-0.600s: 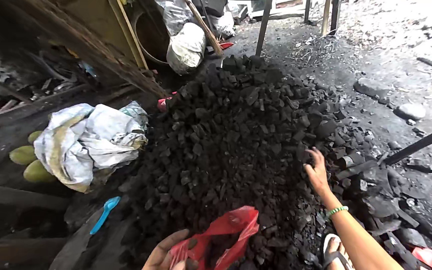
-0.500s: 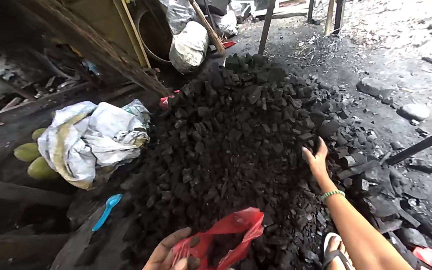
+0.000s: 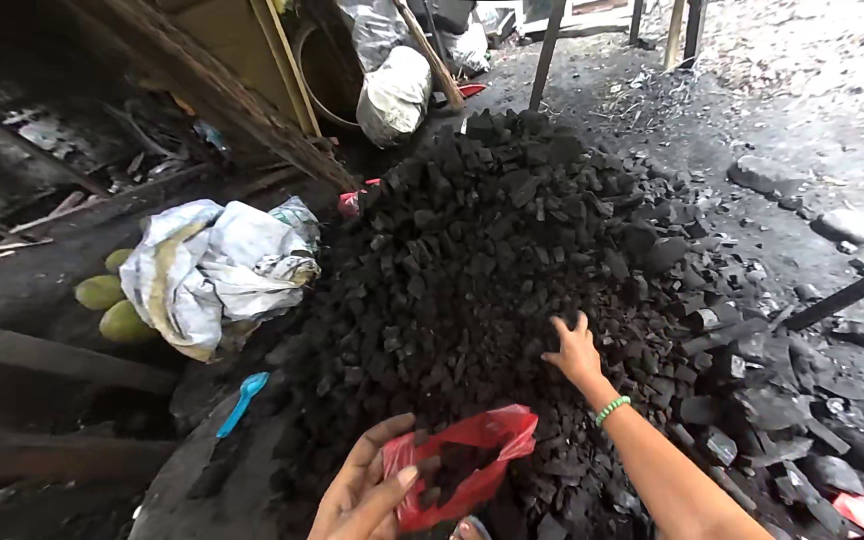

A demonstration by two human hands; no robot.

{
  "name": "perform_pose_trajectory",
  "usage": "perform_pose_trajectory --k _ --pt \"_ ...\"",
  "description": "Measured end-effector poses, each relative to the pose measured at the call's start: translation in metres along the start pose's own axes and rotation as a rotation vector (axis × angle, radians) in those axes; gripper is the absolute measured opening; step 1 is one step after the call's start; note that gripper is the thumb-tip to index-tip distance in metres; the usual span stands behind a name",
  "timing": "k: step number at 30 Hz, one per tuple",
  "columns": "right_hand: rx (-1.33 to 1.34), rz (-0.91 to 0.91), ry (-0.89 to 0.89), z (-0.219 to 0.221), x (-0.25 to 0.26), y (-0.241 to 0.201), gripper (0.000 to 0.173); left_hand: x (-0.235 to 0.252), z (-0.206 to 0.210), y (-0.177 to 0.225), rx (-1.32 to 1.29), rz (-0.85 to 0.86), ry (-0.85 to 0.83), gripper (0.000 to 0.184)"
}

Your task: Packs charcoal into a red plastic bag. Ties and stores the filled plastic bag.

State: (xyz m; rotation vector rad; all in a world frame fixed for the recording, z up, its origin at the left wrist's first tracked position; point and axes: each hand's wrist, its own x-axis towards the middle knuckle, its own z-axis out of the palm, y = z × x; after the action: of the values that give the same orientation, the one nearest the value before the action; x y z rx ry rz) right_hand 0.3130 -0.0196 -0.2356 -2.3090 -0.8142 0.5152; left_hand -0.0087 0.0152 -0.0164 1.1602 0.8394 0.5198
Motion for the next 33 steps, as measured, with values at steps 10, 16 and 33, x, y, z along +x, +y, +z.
perform_pose_trajectory --k 10,16,33 --pt "0.732 0.123 0.080 -0.004 -0.027 -0.005 0.080 0.027 0.014 -0.019 0.023 0.060 0.100 0.066" --pt "1.005 -0.228 -0.136 0.026 -0.117 -0.083 0.081 0.041 0.023 -0.037 0.085 -0.033 0.101 0.072" --pt "0.468 0.533 0.378 -0.035 -0.021 0.105 0.093 0.018 -0.012 -0.011 0.011 0.123 0.120 0.076"
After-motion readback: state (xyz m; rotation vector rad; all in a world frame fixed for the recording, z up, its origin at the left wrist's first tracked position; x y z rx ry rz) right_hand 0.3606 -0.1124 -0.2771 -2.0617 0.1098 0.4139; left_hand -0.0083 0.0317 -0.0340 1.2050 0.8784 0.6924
